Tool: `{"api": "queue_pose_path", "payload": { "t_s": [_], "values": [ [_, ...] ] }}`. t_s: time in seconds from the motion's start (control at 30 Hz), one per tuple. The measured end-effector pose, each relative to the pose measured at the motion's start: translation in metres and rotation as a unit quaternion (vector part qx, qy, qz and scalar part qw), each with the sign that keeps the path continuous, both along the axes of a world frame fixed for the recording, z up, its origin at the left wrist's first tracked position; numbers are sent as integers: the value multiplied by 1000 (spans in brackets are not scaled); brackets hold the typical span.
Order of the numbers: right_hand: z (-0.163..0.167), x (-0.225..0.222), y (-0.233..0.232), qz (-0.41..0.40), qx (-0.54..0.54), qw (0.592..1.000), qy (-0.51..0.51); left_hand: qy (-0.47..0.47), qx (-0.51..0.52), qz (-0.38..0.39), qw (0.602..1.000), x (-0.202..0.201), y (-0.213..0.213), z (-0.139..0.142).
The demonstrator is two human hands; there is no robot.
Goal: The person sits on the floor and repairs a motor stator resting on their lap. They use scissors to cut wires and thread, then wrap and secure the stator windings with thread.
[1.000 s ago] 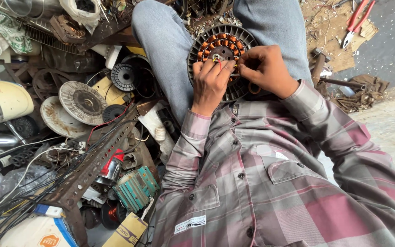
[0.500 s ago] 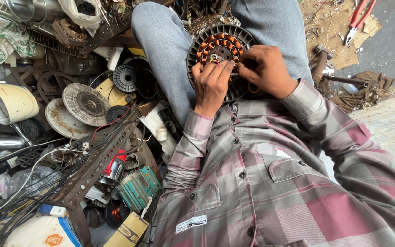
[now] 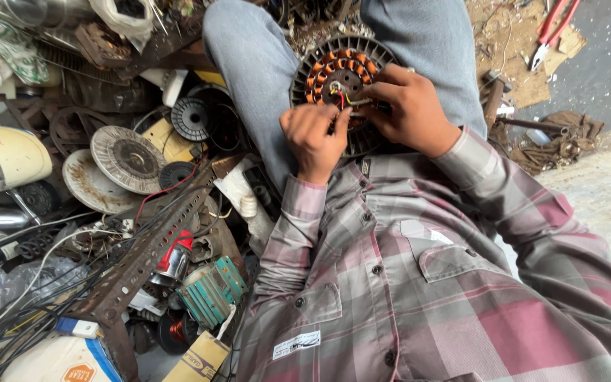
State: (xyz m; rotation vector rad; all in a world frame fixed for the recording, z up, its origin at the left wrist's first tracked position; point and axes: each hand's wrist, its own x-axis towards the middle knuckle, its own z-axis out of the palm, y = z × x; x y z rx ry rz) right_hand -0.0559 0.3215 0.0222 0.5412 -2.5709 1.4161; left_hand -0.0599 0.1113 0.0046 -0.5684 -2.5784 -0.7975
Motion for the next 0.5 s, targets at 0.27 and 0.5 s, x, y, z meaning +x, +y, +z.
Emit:
{"api": "queue_pose_path", "payload": {
  "t_s": [0.27, 0.5],
  "values": [
    [-19, 6, -22, -84, -122, 985, -87, -116, 69, -40, 990, -18, -1, 9],
    [-26, 16, -34, -107, -138, 979, -107, -54, 57, -27, 997, -13, 1, -6]
  ]
}}
